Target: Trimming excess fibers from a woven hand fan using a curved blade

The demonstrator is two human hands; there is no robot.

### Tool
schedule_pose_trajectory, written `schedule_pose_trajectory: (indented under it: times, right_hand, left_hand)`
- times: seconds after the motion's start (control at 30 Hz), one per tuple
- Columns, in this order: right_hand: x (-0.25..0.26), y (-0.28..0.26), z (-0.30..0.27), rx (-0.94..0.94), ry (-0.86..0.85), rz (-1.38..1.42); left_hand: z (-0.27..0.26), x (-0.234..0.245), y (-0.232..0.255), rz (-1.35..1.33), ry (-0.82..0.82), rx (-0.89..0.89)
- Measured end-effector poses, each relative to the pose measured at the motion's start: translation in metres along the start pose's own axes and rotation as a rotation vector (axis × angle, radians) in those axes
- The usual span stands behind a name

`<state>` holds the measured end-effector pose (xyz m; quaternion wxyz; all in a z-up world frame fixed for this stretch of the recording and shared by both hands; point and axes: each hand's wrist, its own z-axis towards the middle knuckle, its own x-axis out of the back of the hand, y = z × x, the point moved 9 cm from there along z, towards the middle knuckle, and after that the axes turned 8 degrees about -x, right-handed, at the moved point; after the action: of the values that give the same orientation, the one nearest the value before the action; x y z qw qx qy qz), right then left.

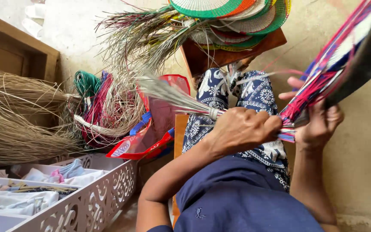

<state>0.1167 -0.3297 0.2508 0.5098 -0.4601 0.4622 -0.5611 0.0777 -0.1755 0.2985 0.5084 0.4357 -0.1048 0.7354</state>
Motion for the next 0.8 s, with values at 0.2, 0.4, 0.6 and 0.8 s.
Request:
schedule_pose_trajectory:
  times: [0.2, 0.4, 0.6, 0.8]
  right_hand:
    - [-0.027, -0.049, 0.034, 0.609, -0.040, -0.113]
    - [-0.018, 0.052, 0.050, 0.323, 0.067, -0.161]
    - [-0.027, 0.121, -0.021, 0.050, -0.039, -0.565]
    - [-0.030, 0.151, -0.020, -0.131, -0.178, -0.558]
  left_hand:
    - [0.023, 0.067, -0.004, 0.681, 0.070, -0.046]
    - [-0.011, 0.031, -0.047, 0.891, -0.001, -0.145]
    - [-0.096, -0.044, -0.051, 0.804, -0.090, -0.100]
    - [-0.143, -0.069, -0.068, 0.632, 0.086, 0.194]
